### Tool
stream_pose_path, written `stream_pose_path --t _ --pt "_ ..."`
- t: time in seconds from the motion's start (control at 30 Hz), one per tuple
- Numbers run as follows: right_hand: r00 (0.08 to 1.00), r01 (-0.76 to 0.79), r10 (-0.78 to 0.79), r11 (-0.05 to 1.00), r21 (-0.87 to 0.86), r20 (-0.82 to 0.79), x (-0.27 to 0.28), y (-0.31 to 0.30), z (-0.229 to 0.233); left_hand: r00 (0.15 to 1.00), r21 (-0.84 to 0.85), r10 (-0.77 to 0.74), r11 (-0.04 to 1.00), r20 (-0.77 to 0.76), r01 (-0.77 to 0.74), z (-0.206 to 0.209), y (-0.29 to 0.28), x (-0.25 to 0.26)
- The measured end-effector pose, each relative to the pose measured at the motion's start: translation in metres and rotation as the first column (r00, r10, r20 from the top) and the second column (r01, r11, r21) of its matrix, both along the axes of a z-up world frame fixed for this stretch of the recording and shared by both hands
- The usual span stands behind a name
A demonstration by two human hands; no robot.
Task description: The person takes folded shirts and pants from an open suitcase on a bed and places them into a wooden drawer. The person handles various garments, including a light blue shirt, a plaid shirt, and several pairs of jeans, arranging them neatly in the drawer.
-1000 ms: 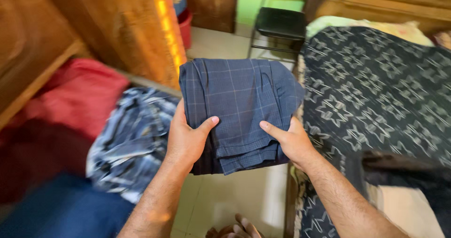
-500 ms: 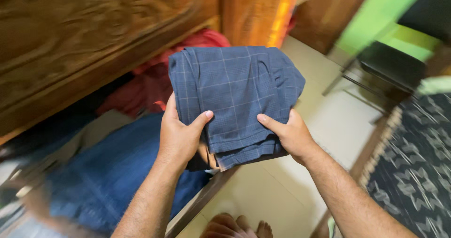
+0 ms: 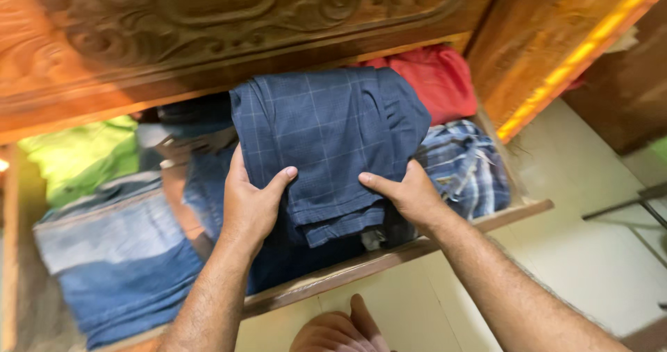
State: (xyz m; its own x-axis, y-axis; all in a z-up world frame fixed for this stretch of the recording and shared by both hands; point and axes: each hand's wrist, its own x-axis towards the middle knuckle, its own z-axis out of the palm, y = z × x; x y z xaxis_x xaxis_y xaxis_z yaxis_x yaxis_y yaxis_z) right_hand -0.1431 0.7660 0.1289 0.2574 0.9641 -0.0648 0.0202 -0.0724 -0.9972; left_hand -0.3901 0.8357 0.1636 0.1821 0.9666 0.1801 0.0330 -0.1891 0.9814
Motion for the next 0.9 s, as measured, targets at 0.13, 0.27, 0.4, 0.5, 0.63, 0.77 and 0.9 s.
stream_pose_path --t 0.13,0.27,0.4,0.5,0.63,0.77,0.9 --pt "0.996 -0.077 0.082 0.993 -0.090 0.048 -0.021 0.009 -0.009 0.997 0.036 0.071 0.997 -0.015 -0.071 -0.018 0.001 -0.024" --pt "0.990 -0.112 0.121 0.986 -0.121 0.073 -0.038 0.012 -0.022 0.989 -0.018 0.128 0.991 -0.075 -0.130 -0.038 -0.001 -0.045" --pt "0.985 -0.107 0.131 0.974 -0.200 0.111 -0.050 0.013 -0.037 0.981 -0.017 0.153 0.988 -0.120 -0.157 -0.058 -0.001 -0.055" --pt "0.984 -0.096 0.126 0.971 -0.217 0.130 -0.054 0.012 -0.044 0.966 -0.091 0.155 0.980 -0.207 -0.177 -0.067 -0.003 -0.062" --pt "0.975 -0.087 0.146 0.944 -0.318 0.165 -0.056 0.013 -0.045 0.947 -0.131 0.143 0.974 -0.287 -0.187 -0.073 -0.003 -0.064" --pt "0.967 -0.067 0.148 0.933 -0.354 0.205 -0.054 0.013 -0.044 0.926 -0.078 0.135 0.982 -0.351 -0.173 -0.068 -0.005 -0.063" --pt "0.932 -0.121 0.196 0.962 -0.246 0.306 -0.048 0.007 -0.047 0.868 -0.134 0.089 0.975 -0.488 -0.175 -0.056 -0.018 -0.067"
